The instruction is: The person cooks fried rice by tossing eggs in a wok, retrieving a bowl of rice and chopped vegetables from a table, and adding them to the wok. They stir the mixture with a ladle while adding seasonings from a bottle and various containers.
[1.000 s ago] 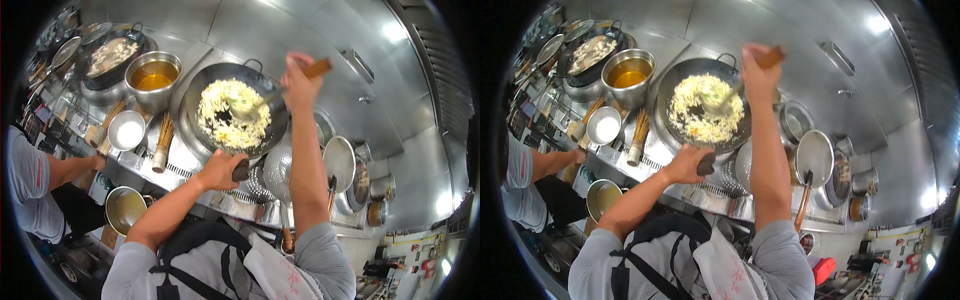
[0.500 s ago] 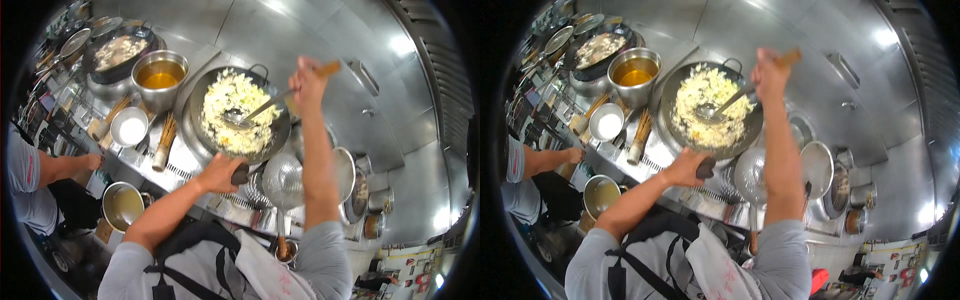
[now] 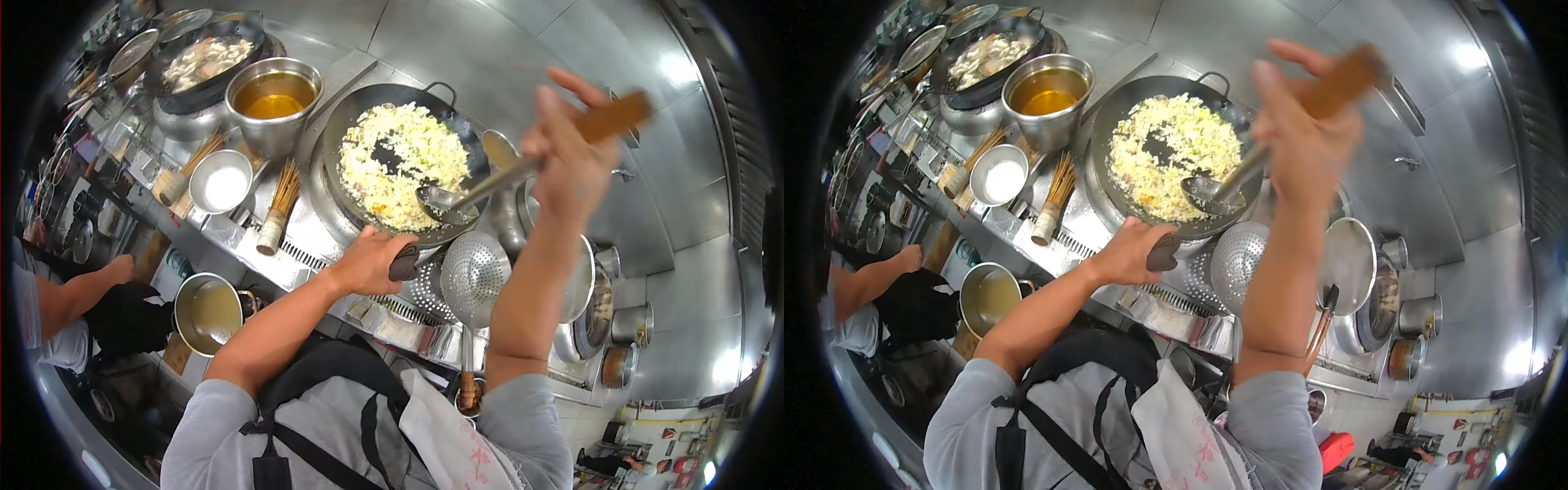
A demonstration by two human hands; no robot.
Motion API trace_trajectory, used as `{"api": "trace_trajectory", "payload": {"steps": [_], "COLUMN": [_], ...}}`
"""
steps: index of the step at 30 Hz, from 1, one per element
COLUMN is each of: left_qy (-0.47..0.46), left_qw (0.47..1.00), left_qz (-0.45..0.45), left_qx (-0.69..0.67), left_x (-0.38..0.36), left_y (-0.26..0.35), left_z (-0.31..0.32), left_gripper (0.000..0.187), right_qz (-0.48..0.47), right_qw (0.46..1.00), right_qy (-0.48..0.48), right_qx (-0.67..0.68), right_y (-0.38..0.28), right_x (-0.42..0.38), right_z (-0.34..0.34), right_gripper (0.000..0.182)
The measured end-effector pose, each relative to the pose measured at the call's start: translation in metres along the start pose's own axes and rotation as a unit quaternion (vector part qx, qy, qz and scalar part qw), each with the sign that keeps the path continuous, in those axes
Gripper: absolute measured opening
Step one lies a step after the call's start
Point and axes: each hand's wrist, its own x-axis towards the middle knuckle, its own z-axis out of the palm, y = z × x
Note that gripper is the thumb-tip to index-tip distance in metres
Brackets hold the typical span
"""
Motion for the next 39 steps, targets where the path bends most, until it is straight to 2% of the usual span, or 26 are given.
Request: {"api": "trace_trajectory", "payload": {"steps": [1, 3, 4, 5, 6, 8, 9, 11, 12, 13, 15, 16, 17, 19, 21, 22, 24, 26, 28, 30, 31, 33, 34, 36, 37, 39], "left_qy": [0.010, 0.009, 0.007, 0.004, 0.010, 0.015, 0.013, 0.004, 0.001, 0.003, 0.006, 0.030, 0.042, 0.004, 0.007, 0.006, 0.010, 0.017, 0.016, -0.009, -0.011, 0.004, 0.006, -0.010, -0.006, 0.024], "left_qw": [1.000, 1.000, 1.000, 1.000, 1.000, 1.000, 1.000, 1.000, 1.000, 1.000, 0.999, 0.999, 0.998, 1.000, 1.000, 1.000, 1.000, 1.000, 0.999, 1.000, 1.000, 0.999, 1.000, 1.000, 1.000, 0.999], "left_qz": [0.007, 0.023, 0.018, 0.013, 0.017, 0.024, 0.025, 0.017, 0.012, 0.016, 0.032, 0.043, 0.048, 0.004, 0.010, 0.013, 0.015, 0.022, 0.038, 0.025, 0.022, 0.034, 0.022, 0.001, 0.001, 0.040], "left_qx": [-0.001, -0.001, 0.003, 0.009, 0.005, 0.007, 0.002, 0.004, 0.007, 0.006, 0.013, 0.008, 0.008, 0.005, 0.013, 0.006, -0.001, 0.003, -0.007, -0.001, 0.010, -0.002, 0.001, 0.012, 0.018, 0.015], "left_x": [0.000, 0.000, 0.001, 0.000, -0.001, 0.003, 0.000, -0.001, 0.000, -0.001, 0.000, 0.000, 0.004, 0.000, 0.000, 0.001, 0.001, 0.003, 0.001, -0.004, 0.001, 0.002, 0.002, 0.000, 0.002, 0.000], "left_y": [0.001, 0.001, 0.002, 0.002, 0.000, -0.004, -0.004, -0.003, -0.002, -0.001, -0.005, -0.008, -0.007, 0.000, -0.002, -0.004, -0.006, -0.010, -0.009, -0.004, -0.004, -0.004, -0.005, 0.001, -0.002, -0.009], "left_z": [0.000, -0.002, -0.004, -0.004, -0.004, -0.002, 0.001, -0.002, -0.002, -0.001, -0.004, -0.001, -0.003, -0.002, -0.006, -0.007, -0.003, -0.003, -0.002, -0.001, -0.006, -0.004, -0.002, -0.006, -0.007, -0.001], "left_gripper": [0.077, 0.078, 0.078, 0.079, 0.080, 0.081, 0.082, 0.082, 0.082, 0.082, 0.081, 0.079, 0.079, 0.077, 0.076, 0.076, 0.077, 0.078, 0.079, 0.079, 0.080, 0.080, 0.080, 0.079, 0.079, 0.078], "right_qz": [-0.021, 0.009, 0.011, 0.013, 0.010, -0.041, -0.036, -0.088, -0.040, -0.043, -0.015, -0.067, -0.077, -0.047, -0.045, -0.049, -0.103, -0.078, 0.027, 0.091, 0.087, -0.076, -0.070, -0.094, -0.098, 0.016], "right_qw": [0.998, 0.997, 0.990, 0.978, 0.977, 0.983, 0.983, 0.987, 0.990, 0.990, 0.995, 0.992, 0.992, 0.994, 0.977, 0.978, 0.952, 0.967, 0.986, 0.990, 0.990, 0.986, 0.986, 0.964, 0.963, 0.997], "right_qy": [0.005, 0.060, 0.121, 0.183, 0.189, 0.160, 0.160, 0.133, 0.126, 0.125, 0.085, 0.072, 0.064, 0.078, 0.168, 0.164, 0.229, 0.180, 0.060, 0.031, 0.034, 0.076, 0.074, 0.176, 0.174, 0.006], "right_qx": [0.061, 0.051, 0.073, 0.095, 0.095, 0.087, 0.085, 0.018, 0.047, 0.044, -0.044, -0.078, -0.081, -0.057, 0.122, 0.123, 0.177, 0.163, 0.150, 0.104, 0.108, 0.130, 0.129, 0.176, 0.181, 0.070], "right_y": [-0.009, 0.075, 0.104, 0.117, 0.100, 0.052, 0.068, 0.119, 0.126, 0.130, 0.106, 0.106, 0.114, 0.131, 0.124, 0.117, 0.107, 0.172, 0.141, 0.095, 0.083, 0.075, 0.092, 0.141, 0.135, 0.111], "right_x": [-0.010, 0.022, 0.044, 0.052, 0.044, 0.027, 0.021, 0.008, 0.019, 0.020, 0.023, 0.011, 0.023, 0.046, 0.103, 0.106, 0.097, 0.056, 0.057, 0.080, 0.087, 0.090, 0.082, 0.060, 0.057, 0.043], "right_z": [-0.004, -0.006, -0.002, 0.000, 0.006, 0.031, 0.041, 0.048, 0.040, 0.024, 0.003, -0.011, -0.020, -0.043, -0.080, -0.084, -0.090, -0.041, -0.018, 0.003, 0.006, 0.006, 0.012, 0.025, 0.026, 0.033], "right_gripper": [0.021, 0.021, 0.020, 0.019, 0.019, 0.018, 0.018, 0.018, 0.011, 0.011, 0.010, 0.010, 0.010, 0.013, 0.016, 0.016, 0.017, 0.015, 0.014, 0.015, 0.015, 0.018, 0.018, 0.018, 0.018, 0.017]}}
